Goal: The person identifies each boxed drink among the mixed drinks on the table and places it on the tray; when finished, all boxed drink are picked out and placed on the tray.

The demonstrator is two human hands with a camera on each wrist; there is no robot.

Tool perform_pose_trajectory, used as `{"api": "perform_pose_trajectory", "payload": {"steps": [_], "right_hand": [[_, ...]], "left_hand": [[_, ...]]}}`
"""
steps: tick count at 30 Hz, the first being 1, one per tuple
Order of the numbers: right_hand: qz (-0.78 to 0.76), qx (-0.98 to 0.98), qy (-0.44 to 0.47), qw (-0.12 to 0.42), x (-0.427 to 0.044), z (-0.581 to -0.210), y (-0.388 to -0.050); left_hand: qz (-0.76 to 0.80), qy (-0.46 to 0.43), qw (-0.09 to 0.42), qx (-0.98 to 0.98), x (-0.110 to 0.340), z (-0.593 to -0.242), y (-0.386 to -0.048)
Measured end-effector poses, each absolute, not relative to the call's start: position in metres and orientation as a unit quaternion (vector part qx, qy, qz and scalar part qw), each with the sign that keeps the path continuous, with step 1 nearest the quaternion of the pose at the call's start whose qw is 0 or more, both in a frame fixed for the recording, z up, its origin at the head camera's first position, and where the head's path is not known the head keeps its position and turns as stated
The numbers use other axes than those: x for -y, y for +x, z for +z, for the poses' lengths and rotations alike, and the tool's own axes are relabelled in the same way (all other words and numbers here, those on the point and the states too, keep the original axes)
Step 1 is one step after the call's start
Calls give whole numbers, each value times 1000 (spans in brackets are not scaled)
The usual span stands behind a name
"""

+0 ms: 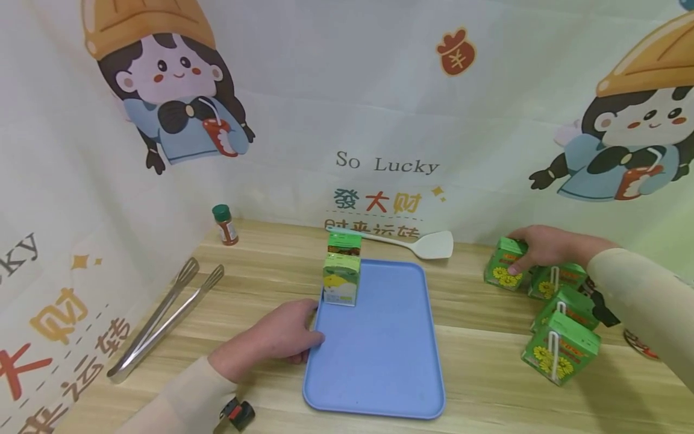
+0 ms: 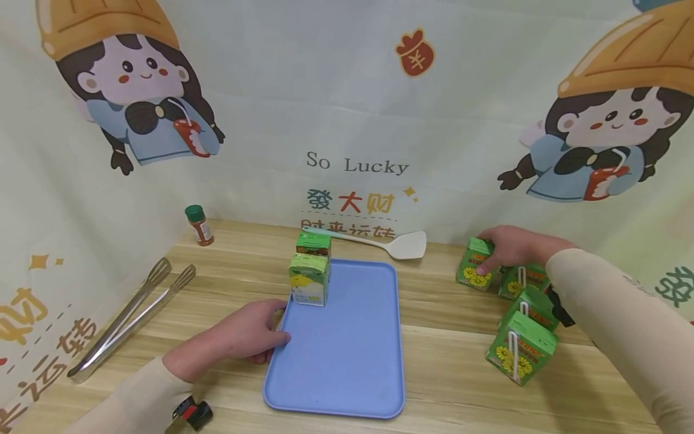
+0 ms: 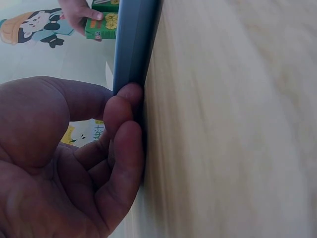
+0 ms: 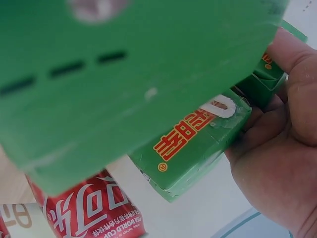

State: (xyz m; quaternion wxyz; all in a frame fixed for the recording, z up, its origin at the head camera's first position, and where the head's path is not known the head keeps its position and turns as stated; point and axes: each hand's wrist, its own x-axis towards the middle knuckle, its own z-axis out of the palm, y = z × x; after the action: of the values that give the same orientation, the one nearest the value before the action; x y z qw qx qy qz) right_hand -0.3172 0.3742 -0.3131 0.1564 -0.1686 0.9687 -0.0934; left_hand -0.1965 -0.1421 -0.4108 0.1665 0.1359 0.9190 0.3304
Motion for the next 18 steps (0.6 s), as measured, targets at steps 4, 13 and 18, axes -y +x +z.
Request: {"api": "perform_pose_trajectory", "payload": {"steps": [4, 13, 18], "right_hand": [[-91, -970, -160, 159, -374, -312, -317], [-89, -969, -154, 173, -372, -311, -317], [-94, -968, -148, 178, -368, -309, -314]], "left_hand": [[331, 133, 167, -919, 141, -411, -197], [330, 137, 164, -919, 142, -411, -197], [330, 134, 165, -919, 141, -411, -196]]}}
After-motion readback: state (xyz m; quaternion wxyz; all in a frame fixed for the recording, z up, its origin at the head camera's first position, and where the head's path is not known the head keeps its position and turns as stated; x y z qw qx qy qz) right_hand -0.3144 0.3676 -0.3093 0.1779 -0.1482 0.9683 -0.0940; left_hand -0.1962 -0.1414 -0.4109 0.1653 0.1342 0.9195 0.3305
